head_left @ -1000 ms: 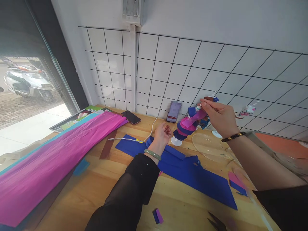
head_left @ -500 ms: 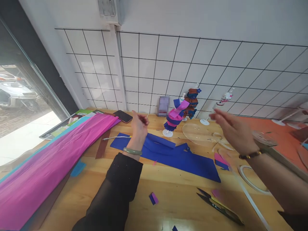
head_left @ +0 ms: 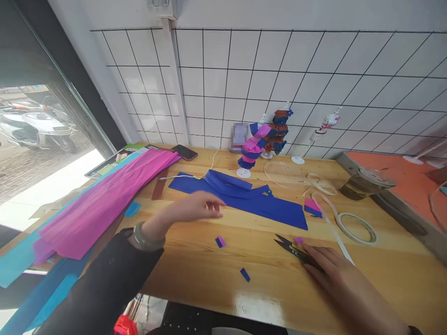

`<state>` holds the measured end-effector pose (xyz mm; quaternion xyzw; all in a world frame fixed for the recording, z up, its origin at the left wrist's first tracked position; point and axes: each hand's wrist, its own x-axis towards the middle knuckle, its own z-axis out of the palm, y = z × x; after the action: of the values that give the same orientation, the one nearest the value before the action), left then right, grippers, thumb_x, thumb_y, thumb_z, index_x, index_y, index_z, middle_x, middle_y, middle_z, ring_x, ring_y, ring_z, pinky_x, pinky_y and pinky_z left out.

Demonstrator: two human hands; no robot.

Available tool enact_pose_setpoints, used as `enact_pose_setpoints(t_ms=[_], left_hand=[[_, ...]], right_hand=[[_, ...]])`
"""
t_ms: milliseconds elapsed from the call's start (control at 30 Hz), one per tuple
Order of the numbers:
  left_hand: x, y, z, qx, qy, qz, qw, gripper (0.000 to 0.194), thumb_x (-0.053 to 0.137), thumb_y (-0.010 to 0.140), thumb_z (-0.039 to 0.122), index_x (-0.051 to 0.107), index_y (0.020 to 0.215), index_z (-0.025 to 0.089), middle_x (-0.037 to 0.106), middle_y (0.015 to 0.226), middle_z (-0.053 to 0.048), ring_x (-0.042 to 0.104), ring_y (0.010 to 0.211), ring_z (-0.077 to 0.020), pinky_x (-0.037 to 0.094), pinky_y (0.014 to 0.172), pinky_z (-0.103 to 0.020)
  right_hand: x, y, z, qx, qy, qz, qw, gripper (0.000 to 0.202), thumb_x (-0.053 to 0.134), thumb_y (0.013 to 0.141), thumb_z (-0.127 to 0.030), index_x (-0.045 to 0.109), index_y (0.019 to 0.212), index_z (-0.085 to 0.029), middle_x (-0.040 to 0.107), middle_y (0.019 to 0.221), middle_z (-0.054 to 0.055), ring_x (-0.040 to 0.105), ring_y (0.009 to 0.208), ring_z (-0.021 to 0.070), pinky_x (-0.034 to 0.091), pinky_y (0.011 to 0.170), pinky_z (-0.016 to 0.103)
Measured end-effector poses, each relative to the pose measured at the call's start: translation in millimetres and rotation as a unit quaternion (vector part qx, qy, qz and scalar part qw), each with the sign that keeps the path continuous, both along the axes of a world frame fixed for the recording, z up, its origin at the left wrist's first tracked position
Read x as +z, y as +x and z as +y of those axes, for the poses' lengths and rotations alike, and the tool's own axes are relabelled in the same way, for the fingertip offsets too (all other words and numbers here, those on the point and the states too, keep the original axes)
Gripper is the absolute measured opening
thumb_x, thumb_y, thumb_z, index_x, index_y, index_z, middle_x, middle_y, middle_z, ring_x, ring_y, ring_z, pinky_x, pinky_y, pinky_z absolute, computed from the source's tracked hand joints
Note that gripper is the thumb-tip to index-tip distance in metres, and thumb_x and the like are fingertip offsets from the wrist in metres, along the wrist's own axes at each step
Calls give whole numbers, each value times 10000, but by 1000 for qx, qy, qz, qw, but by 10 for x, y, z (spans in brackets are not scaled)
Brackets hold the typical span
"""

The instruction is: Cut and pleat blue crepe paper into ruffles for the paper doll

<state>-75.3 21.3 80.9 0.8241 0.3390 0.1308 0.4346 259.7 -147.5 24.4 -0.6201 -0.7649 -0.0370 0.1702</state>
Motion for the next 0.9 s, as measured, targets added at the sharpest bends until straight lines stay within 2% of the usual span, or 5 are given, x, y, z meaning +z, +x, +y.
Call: enact_pose_setpoints(t_ms=[133, 267, 633, 733, 900], left_hand=[[-403, 0, -478, -54, 140, 122, 981, 326, 578, 730, 277, 579, 1046, 195, 547, 1021, -67, 493, 943, -196, 375, 820, -301], [-643, 77, -671, -6, 200, 140, 970, 177, 485, 807, 253, 611, 920, 201, 543, 927, -56, 483, 895, -183, 368, 807, -314], [-576, 363, -910, 10, 209, 13, 978, 149, 503, 798, 248, 622, 752, 171, 598, 848, -40, 510, 847, -148, 362, 788, -278], [-638, 545, -1101, -54, 208, 17, 977, 93, 559, 754, 211, 632, 703, 188, 606, 891, -19, 503, 878, -152, 349, 791, -274], [-746, 610, -1187, -24, 184, 40, 982, 122, 493, 779, 148, 607, 738, 163, 619, 754, -22, 523, 796, -144, 363, 760, -263]], right_hand=[[-173, -10, -72, 38, -5, -74, 996, 365, 359, 862, -315, 535, 1148, -171, 637, 1024, 94, 594, 920, 213, 493, 790, 360], [-221, -42, -131, 52, 8, -66, 996, 340, 362, 869, -307, 552, 1100, -146, 629, 1027, 104, 582, 931, 205, 479, 810, 357], [-256, 75, 232, -20, -3, 19, 1000, 261, 404, 838, -272, 618, 955, -179, 635, 978, 104, 588, 885, 220, 474, 769, 362], [-299, 49, 367, -53, -22, 2, 998, 276, 370, 827, -187, 635, 899, -153, 643, 903, 120, 601, 813, 217, 474, 730, 350], [-204, -165, 312, -38, -9, 96, 995, 256, 396, 826, -226, 636, 890, -162, 647, 911, 114, 596, 844, 228, 466, 759, 370]])
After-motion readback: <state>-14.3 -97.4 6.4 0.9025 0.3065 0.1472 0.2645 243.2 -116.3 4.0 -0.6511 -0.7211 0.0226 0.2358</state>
